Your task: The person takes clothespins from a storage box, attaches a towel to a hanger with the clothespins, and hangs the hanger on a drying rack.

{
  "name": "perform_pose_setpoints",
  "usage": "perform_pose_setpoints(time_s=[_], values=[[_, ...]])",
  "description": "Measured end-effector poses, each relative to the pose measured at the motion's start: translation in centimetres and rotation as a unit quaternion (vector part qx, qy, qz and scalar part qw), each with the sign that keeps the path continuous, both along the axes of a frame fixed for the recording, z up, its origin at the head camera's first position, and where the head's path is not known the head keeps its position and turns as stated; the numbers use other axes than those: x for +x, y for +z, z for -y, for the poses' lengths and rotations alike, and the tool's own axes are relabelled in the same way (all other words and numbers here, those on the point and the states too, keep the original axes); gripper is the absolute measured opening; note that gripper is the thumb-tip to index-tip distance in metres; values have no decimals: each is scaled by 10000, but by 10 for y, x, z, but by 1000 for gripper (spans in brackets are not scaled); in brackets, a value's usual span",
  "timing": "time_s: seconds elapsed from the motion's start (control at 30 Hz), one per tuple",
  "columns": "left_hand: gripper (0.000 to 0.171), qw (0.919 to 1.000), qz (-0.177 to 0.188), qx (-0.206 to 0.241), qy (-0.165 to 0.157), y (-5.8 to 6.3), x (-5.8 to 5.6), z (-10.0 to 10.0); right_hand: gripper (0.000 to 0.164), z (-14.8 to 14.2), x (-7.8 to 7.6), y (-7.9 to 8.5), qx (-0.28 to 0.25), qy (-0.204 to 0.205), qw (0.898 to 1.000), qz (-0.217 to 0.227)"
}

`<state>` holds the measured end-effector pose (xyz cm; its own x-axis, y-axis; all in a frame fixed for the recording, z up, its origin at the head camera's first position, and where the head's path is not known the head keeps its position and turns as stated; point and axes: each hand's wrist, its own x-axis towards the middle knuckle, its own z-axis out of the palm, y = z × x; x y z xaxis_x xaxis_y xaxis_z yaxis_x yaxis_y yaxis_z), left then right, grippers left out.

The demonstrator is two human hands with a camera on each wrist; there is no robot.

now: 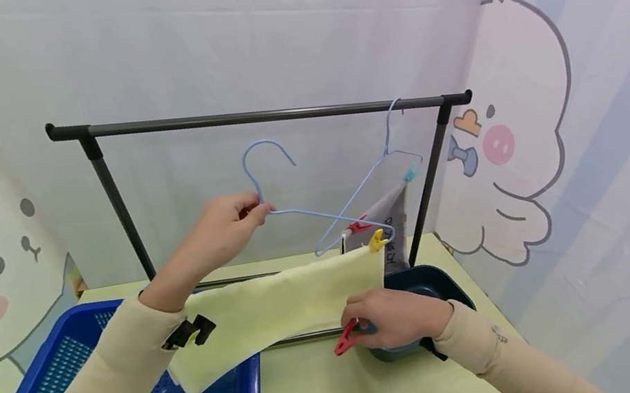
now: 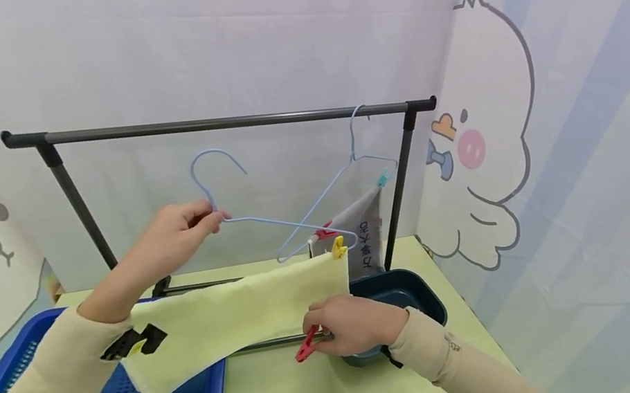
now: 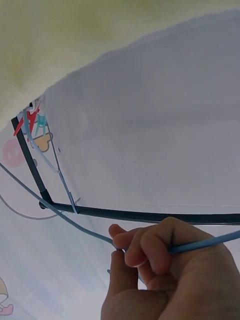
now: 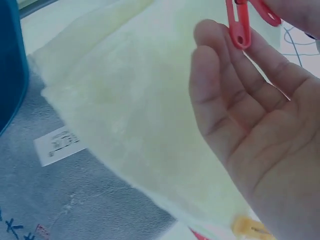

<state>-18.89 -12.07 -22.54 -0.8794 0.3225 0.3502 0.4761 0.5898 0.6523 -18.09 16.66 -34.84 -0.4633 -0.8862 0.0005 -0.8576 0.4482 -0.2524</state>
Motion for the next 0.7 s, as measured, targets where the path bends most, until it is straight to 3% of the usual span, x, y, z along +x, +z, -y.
perform_pose_setpoints(time_s=[0.43,0.7], values=[[25,9991,351,9,-237,12,1,-18,35,12,3,14,-565,6,9981,-250],[27,9973,662,35,-314,17,-4,-30,28,16,0,20,-994,171,9934,-549]])
